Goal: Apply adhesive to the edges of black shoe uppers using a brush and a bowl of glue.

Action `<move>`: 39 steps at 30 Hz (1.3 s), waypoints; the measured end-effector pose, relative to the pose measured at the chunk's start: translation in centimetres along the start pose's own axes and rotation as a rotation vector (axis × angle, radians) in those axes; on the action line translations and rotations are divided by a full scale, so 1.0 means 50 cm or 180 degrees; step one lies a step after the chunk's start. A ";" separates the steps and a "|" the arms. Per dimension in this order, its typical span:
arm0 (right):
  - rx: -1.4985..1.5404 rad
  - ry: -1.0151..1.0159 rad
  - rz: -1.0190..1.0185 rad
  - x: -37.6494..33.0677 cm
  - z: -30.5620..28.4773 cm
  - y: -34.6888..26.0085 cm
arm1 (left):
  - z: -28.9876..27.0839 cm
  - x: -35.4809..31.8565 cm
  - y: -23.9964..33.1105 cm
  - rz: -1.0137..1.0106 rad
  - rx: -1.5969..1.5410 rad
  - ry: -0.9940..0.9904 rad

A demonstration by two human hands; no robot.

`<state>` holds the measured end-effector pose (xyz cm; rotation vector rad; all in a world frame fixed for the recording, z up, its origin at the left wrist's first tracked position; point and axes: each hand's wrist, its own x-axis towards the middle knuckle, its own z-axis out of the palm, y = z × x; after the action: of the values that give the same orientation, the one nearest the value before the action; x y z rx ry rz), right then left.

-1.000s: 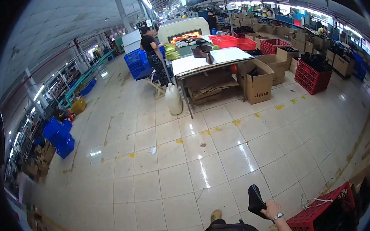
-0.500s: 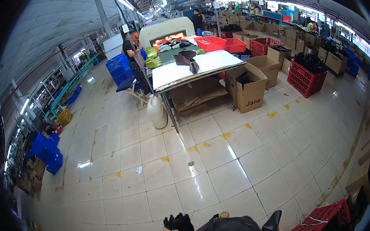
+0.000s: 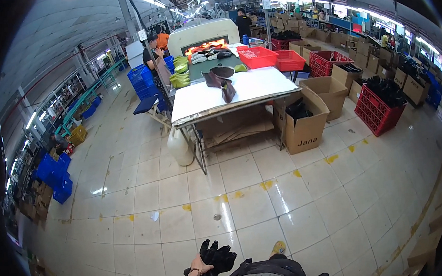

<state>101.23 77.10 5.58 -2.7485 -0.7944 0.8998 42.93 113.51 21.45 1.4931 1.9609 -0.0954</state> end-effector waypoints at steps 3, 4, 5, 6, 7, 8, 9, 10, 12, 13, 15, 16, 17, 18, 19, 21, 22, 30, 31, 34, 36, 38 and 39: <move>0.0022 0.0051 -0.0096 0.113 -0.089 -0.047 | 0.004 0.045 0.113 -0.0115 -0.0147 0.0116; -0.0005 0.0057 -0.0157 0.159 -0.126 -0.077 | 0.003 0.062 0.146 -0.0161 -0.0185 0.0113; -0.0054 0.0049 -0.0210 0.200 -0.167 -0.103 | 0.005 0.076 0.176 -0.0111 -0.0394 0.0352; 0.0147 0.0145 -0.0228 0.232 -0.202 -0.171 | 0.001 0.091 0.209 -0.0031 -0.0542 0.0601; 0.0273 0.0253 -0.0228 0.274 -0.253 -0.220 | -0.023 0.100 0.268 0.0068 -0.0947 0.0745; 0.0239 0.0359 -0.0268 0.324 -0.291 -0.268 | -0.057 0.112 0.335 0.0152 -0.1023 0.0916; 0.0404 0.0313 -0.0770 0.361 -0.347 -0.335 | -0.106 0.116 0.408 0.0281 -0.1084 0.1064; 0.0186 0.0388 -0.0738 0.392 -0.393 -0.409 | -0.163 0.118 0.486 0.0445 -0.1204 0.1118; 0.0649 0.0343 -0.1120 0.480 -0.447 -0.479 | -0.192 0.189 0.578 0.0929 -0.1007 0.1738; 0.0396 0.0643 -0.1352 0.493 -0.467 -0.553 | -0.221 0.203 0.619 0.1135 -0.0994 0.2040; 0.0252 0.0627 -0.1208 0.568 -0.476 -0.566 | -0.267 0.270 0.733 0.1599 -0.1108 0.2293; 0.0379 0.0492 -0.1135 0.587 -0.473 -0.588 | -0.286 0.293 0.775 0.1617 -0.1155 0.2289; 0.0523 0.0389 -0.1045 0.608 -0.477 -0.604 | -0.302 0.315 0.818 0.1675 -0.1211 0.2280; 0.0534 0.0208 -0.1020 0.628 -0.476 -0.606 | -0.313 0.341 0.860 0.1699 -0.1295 0.2265; 0.0441 0.0225 -0.0920 0.634 -0.474 -0.601 | -0.323 0.369 0.900 0.1738 -0.1295 0.2261; 0.0502 0.0188 -0.0585 0.649 -0.459 -0.551 | -0.335 0.413 0.992 0.1788 -0.1384 0.2183; 0.0591 -0.0035 -0.0363 0.645 -0.463 -0.542 | -0.339 0.428 1.028 0.1815 -0.1372 0.2185; 0.0318 -0.0057 0.0538 0.758 -0.445 -0.471 | -0.318 0.543 1.368 0.1958 -0.1527 0.1398; 0.0361 -0.0027 0.0522 0.797 -0.468 -0.503 | -0.310 0.553 1.402 0.2035 -0.1502 0.1370; 0.0436 0.0073 0.0516 0.901 -0.550 -0.537 | -0.285 0.564 1.526 0.2278 -0.1449 0.1345; 0.0468 0.0133 0.0492 0.976 -0.616 -0.541 | -0.260 0.579 1.607 0.2350 -0.1469 0.1342; 0.0497 0.0198 0.0466 1.057 -0.685 -0.540 | -0.234 0.600 1.684 0.2363 -0.1443 0.1272; 0.0511 0.0232 0.0452 1.100 -0.720 -0.538 | -0.221 0.609 1.725 0.2356 -0.1413 0.1175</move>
<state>147.89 129.87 14.51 -2.7047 -0.4968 0.8425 109.99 173.39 41.54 1.8943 1.4140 0.9241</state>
